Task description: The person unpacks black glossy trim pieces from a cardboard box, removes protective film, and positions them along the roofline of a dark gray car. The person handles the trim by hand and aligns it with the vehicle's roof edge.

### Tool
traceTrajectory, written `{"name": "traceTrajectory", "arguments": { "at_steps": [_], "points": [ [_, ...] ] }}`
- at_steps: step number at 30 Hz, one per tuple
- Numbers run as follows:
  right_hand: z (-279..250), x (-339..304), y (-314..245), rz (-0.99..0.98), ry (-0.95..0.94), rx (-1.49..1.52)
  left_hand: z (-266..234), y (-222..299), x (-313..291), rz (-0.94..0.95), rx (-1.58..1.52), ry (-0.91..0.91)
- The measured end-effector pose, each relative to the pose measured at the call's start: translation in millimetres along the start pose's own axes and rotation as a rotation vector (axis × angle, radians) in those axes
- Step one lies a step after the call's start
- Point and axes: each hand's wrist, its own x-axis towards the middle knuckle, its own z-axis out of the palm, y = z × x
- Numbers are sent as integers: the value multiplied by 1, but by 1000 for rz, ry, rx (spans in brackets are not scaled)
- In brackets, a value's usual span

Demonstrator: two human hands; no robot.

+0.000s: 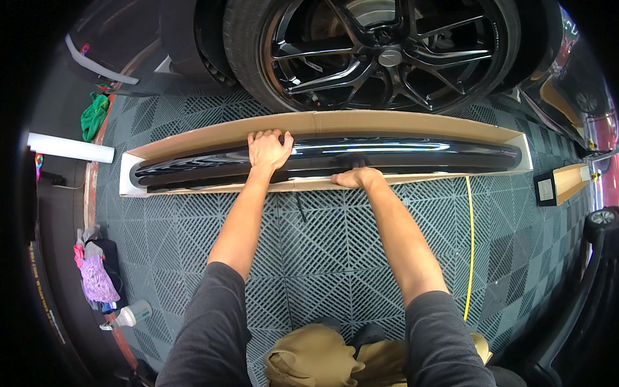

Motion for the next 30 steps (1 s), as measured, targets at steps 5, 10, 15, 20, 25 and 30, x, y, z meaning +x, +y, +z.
{"name": "traceTrajectory", "arguments": {
  "at_steps": [5,10,15,20,25,30],
  "points": [
    [4,0,-1,-1,116,-32,4,0,-3,-5,18,-37],
    [-16,-40,-15,-179,678,144,-18,-11,-2,16,-70,-281],
    [-35,-13,1,-469,802,-184,-39,-13,5,141,-73,-541],
    [-31,-4,-17,-280,705,-402,-51,3,-1,142,100,-497],
    [-42,-13,-33,-265,583,-241,-34,-22,-1,132,94,-487],
    [-43,0,-24,-300,600,-326,-42,-1,-4,110,97,-457]
  ]
}}
